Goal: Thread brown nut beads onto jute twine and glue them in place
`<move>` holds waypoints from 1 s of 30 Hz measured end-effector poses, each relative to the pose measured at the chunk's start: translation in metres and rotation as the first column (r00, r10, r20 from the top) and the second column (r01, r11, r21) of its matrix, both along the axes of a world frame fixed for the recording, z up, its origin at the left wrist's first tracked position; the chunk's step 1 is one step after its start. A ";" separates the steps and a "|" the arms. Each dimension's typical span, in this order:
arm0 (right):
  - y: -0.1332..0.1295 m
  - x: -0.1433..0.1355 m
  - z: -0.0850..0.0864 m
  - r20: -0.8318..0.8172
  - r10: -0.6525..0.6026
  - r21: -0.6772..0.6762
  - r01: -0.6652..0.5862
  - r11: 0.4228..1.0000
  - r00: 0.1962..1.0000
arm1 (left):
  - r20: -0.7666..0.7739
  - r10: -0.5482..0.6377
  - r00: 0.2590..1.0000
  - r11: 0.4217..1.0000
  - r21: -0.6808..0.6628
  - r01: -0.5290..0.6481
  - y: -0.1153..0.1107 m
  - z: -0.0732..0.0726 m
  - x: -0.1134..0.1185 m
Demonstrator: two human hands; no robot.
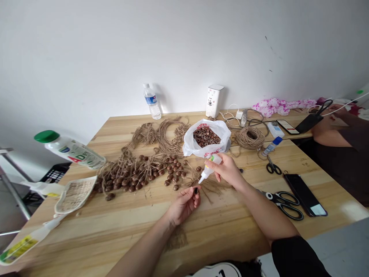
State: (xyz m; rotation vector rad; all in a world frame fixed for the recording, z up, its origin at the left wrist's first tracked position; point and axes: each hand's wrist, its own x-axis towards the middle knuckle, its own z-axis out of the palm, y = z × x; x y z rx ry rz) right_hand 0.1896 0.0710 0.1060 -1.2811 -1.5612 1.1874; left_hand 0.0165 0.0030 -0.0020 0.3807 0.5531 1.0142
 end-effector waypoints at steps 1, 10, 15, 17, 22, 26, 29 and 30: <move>-0.001 0.001 0.002 -0.010 0.008 0.001 -0.008 1.000 1.000 | 0.002 0.004 1.000 1.000 0.001 -0.004 0.000 0.000 0.000; -0.008 -0.012 -0.012 0.020 0.085 -0.072 -0.083 0.994 0.996 | -0.024 0.018 1.000 0.999 0.044 -0.016 0.000 0.001 0.001; -0.012 -0.016 -0.014 0.009 0.003 -0.005 -0.003 1.000 1.000 | -0.042 0.029 0.999 0.998 0.061 -0.027 -0.001 0.001 0.002; -0.012 -0.017 -0.014 0.001 -0.008 0.005 0.008 1.000 1.000 | -0.046 0.030 0.999 0.998 0.064 -0.027 -0.001 0.001 0.002; -0.010 -0.016 -0.016 -0.029 -0.017 -0.002 0.017 1.000 0.999 | -0.045 0.033 0.998 0.997 0.071 -0.029 -0.001 0.003 0.002; -0.010 -0.016 -0.019 -0.053 -0.027 -0.008 0.026 1.000 0.998 | -0.040 0.040 0.998 0.997 0.063 -0.038 -0.001 0.004 0.002; -0.010 -0.017 -0.019 -0.069 -0.033 -0.004 0.032 0.999 0.997 | -0.053 0.048 0.997 0.997 0.057 -0.045 0.000 0.005 0.002; -0.011 -0.017 -0.019 -0.072 -0.033 -0.006 0.033 0.999 0.997 | -0.059 0.052 0.997 0.997 0.057 -0.048 0.000 0.006 0.002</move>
